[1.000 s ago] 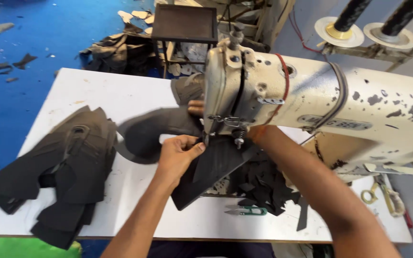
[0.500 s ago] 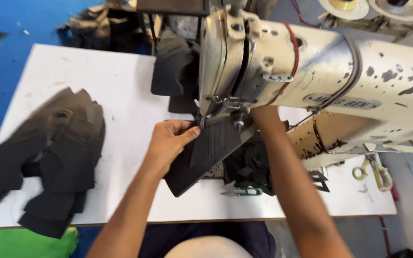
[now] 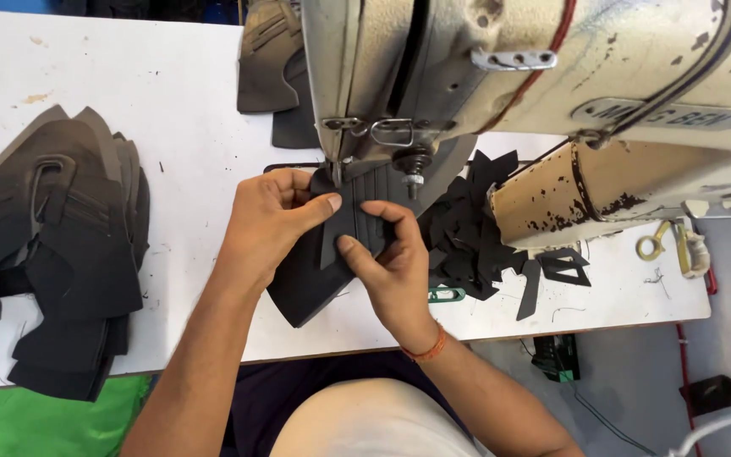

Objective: The person aligns black shoe parts under a sewing machine needle and sews them together. They repeatedly pick up parts, guide them through the machine, and trim excess material with scissors.

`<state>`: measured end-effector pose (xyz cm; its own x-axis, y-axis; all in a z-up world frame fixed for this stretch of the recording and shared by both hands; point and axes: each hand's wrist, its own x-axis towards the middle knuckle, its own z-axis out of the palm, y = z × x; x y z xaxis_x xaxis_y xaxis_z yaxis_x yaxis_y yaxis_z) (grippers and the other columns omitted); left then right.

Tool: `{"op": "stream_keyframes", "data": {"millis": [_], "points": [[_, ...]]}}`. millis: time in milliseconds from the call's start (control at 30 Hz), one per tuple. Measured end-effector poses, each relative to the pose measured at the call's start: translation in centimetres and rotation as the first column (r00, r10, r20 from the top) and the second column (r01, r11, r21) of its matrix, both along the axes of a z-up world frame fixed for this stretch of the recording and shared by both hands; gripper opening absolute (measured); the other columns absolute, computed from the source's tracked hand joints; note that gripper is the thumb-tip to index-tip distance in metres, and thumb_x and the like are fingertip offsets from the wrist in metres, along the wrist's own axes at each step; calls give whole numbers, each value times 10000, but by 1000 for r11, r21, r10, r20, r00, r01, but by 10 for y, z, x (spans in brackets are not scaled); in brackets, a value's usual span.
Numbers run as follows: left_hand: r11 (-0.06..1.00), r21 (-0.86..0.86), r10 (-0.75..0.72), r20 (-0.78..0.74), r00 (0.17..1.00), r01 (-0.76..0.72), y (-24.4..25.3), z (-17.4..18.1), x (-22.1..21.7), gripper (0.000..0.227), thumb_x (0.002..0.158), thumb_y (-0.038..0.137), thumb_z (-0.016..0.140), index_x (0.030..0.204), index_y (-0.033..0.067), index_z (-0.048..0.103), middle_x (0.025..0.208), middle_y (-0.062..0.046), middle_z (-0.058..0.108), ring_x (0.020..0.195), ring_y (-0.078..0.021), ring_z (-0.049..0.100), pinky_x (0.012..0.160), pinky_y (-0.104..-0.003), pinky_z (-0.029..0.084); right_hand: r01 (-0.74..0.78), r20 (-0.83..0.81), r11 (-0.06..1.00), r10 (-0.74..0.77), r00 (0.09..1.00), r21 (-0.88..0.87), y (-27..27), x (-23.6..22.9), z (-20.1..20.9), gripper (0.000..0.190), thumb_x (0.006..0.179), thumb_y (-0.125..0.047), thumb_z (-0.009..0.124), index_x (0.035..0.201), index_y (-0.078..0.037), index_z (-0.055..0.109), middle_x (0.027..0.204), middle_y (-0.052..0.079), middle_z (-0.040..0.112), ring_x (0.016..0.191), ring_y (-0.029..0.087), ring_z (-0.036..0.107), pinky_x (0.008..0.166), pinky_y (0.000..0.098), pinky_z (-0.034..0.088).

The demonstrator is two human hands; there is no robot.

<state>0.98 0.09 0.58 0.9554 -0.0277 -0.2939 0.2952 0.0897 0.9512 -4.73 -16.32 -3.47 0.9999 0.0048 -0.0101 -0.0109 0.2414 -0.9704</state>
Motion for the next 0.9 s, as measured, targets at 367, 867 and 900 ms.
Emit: {"op": "stream_keyframes", "data": {"millis": [367,867,900], "points": [[981,-191,35,2,999,-34,9,-20,18,172,817,-10,800,960,-86,742,828,-103,755,694,-103,683,639,-236,580,52,-59,978,-65,996,-202,-1,7,-8,458,908,31,780,1324,0,591,845,36,648,652,42,546,543,180,430],[973,124,-192,-38,981,196,12,8,9,170,810,76,795,927,-39,747,784,-65,758,662,-88,666,619,-257,559,-55,-76,989,45,996,-135,-14,22,10,485,941,0,711,1405,13,571,855,42,718,689,58,660,596,203,547],[968,167,-192,7,981,188,13,15,9,166,814,76,795,923,-40,744,786,-63,758,670,-85,663,622,-254,559,-91,-108,989,78,991,-117,-17,22,13,491,957,-26,673,1436,-8,565,796,39,717,677,64,694,596,210,573]]}}
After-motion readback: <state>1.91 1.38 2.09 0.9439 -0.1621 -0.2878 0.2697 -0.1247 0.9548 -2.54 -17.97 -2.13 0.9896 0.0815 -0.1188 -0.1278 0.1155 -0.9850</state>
